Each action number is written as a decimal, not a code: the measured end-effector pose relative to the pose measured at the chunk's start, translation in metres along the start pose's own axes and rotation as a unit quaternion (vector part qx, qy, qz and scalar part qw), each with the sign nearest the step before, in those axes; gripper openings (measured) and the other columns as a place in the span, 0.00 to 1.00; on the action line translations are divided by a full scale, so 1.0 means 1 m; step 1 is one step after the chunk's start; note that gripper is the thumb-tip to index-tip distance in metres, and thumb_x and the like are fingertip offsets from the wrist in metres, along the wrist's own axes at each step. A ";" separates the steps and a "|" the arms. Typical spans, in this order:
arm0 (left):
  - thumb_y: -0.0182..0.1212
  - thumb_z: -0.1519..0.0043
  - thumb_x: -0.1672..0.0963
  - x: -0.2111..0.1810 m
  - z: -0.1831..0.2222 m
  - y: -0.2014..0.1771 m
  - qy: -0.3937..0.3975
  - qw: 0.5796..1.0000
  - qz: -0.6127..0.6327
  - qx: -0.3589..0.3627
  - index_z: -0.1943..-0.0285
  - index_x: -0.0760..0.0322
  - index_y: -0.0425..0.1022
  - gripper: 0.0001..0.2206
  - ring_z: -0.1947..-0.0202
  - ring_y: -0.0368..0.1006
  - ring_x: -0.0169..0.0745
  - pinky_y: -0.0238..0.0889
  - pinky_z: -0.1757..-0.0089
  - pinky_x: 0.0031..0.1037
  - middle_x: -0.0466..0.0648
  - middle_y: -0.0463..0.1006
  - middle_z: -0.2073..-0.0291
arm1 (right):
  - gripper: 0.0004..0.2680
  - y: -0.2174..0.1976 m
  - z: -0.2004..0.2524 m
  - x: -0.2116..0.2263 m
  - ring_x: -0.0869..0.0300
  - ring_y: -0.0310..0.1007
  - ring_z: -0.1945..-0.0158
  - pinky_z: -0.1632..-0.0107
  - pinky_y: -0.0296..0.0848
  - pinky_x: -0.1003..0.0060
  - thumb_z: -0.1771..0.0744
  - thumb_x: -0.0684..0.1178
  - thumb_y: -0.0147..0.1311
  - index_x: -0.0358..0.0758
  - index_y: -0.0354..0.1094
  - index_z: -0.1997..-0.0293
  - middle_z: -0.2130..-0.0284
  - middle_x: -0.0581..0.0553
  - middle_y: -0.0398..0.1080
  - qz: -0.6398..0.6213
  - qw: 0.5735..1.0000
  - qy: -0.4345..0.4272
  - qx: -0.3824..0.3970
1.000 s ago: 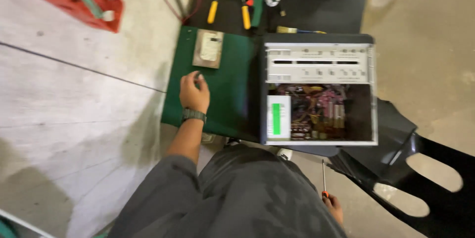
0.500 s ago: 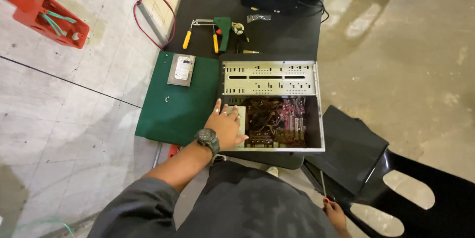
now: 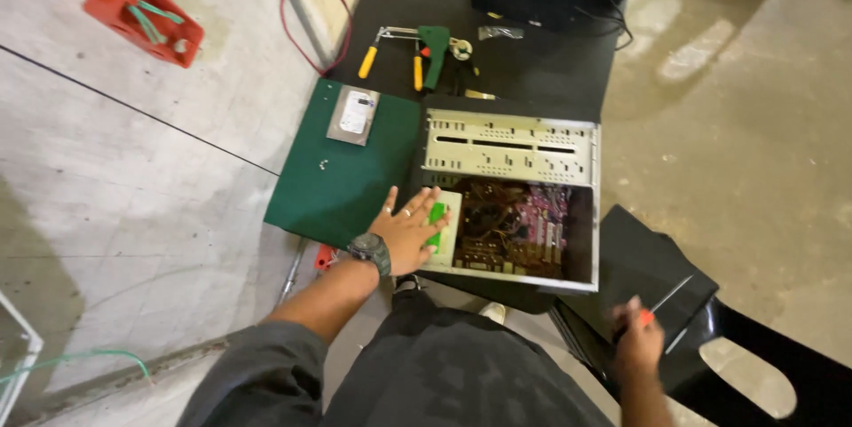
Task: Opening a computer case by unscrewing the side panel and removing it to reveal internal components.
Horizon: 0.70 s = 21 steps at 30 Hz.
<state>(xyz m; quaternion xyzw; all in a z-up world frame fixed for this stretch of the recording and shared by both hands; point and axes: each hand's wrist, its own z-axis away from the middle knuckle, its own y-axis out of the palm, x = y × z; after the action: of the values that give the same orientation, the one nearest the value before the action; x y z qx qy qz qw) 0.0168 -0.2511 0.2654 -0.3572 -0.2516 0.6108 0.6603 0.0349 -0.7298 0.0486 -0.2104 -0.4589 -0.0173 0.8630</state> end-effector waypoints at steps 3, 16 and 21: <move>0.35 0.30 0.46 0.008 -0.008 0.022 0.005 1.000 0.005 0.009 0.18 0.40 0.31 0.30 0.21 0.17 0.44 0.12 0.33 0.63 0.49 0.20 0.20 | 0.18 0.028 0.024 0.109 0.56 0.79 0.56 0.51 0.74 0.65 0.25 0.60 0.43 0.35 0.77 0.51 0.60 0.39 0.78 0.037 0.981 -0.156 0.111; 0.48 0.35 0.42 0.037 -0.027 0.072 0.072 0.984 0.011 -0.164 0.19 0.41 0.45 0.33 0.20 0.28 0.52 0.17 0.33 0.67 0.55 0.36 0.20 | 0.15 0.054 0.045 0.088 0.49 0.65 0.78 0.70 0.61 0.58 0.36 0.55 0.67 0.39 0.64 0.76 0.86 0.40 0.65 0.276 0.948 -0.149 0.049; 0.54 0.37 0.42 0.025 -0.024 0.057 0.114 0.911 0.080 -0.389 0.36 0.51 0.75 0.25 0.29 0.58 0.61 0.40 0.34 0.64 0.62 0.65 0.32 | 0.12 0.080 0.092 0.133 0.48 0.75 0.56 0.55 0.71 0.60 0.29 0.56 0.65 0.40 0.70 0.62 0.56 0.45 0.70 0.355 0.831 -0.406 -0.137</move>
<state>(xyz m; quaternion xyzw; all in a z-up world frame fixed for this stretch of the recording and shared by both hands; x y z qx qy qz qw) 0.0028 -0.2309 0.2032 -0.6720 -0.3624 0.4708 0.4421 0.0577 -0.6004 0.1725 -0.4629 -0.6548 0.3150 0.5077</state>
